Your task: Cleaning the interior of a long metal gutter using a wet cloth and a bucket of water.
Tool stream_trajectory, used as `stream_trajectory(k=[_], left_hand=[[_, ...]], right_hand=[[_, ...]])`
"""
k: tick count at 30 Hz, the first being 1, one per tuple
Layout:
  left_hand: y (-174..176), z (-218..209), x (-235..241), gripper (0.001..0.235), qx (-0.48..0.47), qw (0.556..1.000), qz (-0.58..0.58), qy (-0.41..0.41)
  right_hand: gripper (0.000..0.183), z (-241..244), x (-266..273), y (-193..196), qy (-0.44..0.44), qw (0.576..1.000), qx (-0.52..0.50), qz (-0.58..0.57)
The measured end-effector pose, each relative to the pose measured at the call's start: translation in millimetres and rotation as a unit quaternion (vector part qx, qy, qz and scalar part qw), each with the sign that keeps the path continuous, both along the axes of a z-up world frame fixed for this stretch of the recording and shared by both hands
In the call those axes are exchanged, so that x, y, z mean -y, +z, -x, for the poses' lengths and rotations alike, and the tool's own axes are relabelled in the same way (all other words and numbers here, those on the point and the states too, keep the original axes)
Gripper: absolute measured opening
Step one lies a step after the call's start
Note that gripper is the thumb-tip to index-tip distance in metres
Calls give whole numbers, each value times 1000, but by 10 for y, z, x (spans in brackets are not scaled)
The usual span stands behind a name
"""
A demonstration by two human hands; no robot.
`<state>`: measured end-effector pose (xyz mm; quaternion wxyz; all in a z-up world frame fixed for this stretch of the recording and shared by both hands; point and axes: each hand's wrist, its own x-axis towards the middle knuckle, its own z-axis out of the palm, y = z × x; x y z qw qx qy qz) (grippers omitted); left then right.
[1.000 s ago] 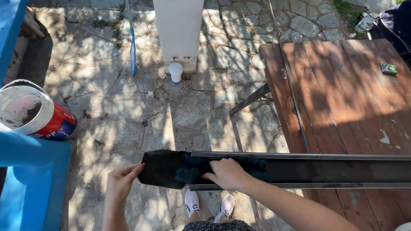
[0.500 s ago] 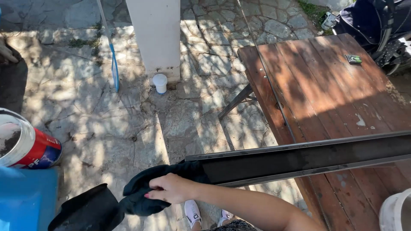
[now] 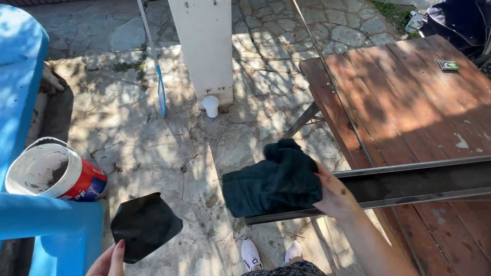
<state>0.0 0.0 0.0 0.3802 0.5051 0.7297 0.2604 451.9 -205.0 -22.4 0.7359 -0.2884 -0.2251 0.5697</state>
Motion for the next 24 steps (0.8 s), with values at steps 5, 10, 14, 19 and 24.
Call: stream_trajectory(k=[5,10,14,19,24], left_hand=[[-257,-138,-164,32,1,999,-31,-21],[-12,-488,-50,28,26,998,-42,-25],[214,-746,43,30,13,999,-1,-34],[-233,-701,-16,27,35,997,-36,-54],[-456,-676,-125,29,45,996,-29,-66]], right_hand=[[66,-443,586,246,-36,983,85,161],[113,-186,424,528,-10,848,427,313],[66,53,260,598,-68,694,591,405],[27,-204,725,336,-181,796,476,327],[35,-624,1211,118,-404,612,491,470]])
